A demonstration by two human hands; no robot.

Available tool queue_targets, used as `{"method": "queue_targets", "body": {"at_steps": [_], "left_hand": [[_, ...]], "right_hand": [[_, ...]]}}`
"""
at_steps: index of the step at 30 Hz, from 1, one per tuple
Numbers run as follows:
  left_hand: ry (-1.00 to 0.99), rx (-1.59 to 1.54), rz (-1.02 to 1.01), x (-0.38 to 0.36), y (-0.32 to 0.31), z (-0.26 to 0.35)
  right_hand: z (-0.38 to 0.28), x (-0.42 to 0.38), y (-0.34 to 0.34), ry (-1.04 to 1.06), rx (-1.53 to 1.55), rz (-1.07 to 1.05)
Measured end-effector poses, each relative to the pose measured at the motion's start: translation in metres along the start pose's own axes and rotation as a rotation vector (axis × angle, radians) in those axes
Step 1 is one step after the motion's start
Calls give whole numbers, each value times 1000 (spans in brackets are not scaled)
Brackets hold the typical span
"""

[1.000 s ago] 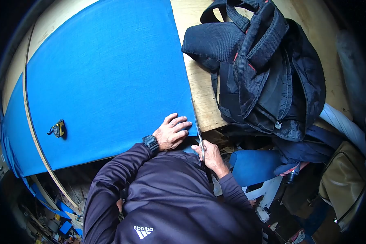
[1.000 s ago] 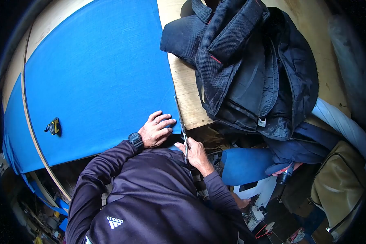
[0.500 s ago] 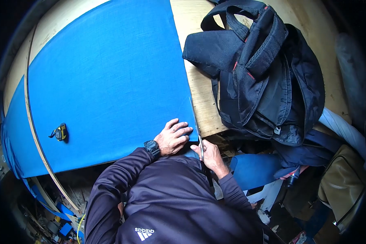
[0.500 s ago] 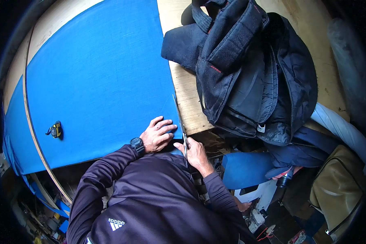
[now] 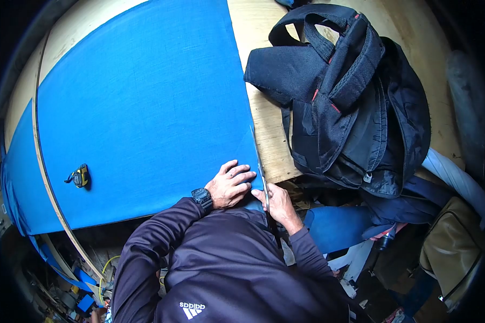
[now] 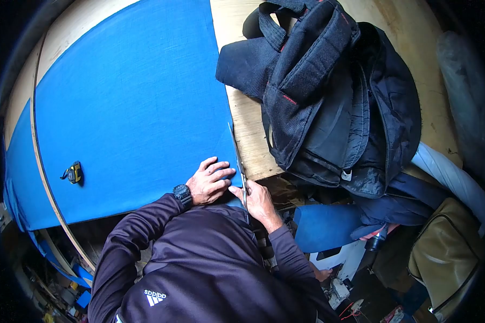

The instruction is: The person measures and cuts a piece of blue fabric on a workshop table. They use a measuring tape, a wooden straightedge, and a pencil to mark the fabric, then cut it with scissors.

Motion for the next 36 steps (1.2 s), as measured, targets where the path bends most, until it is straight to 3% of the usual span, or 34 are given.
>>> {"method": "queue_targets", "body": {"at_steps": [9,20,32,36], "left_hand": [[1,-7,-6,0,2,0],[-11,-11,13,1,4,-1],[-12,-14,21,0,4,-1],[-13,-14,11,-1,1,-2]], "right_hand": [[16,1,-10,6,216,1],[-22,14,11,13,-159,28],[-8,20,5,2,128,-26],[-28,26,19,48,-108,15]]}}
Point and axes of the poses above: each hand's wrist, its own x-axis towards the middle knuckle, its own y-axis out of the back of the hand, z = x × y, the point moved 7 cm from there along x, towards the middle knuckle, and after that the axes turned 15 degrees about -z, right-handed, at the moved point
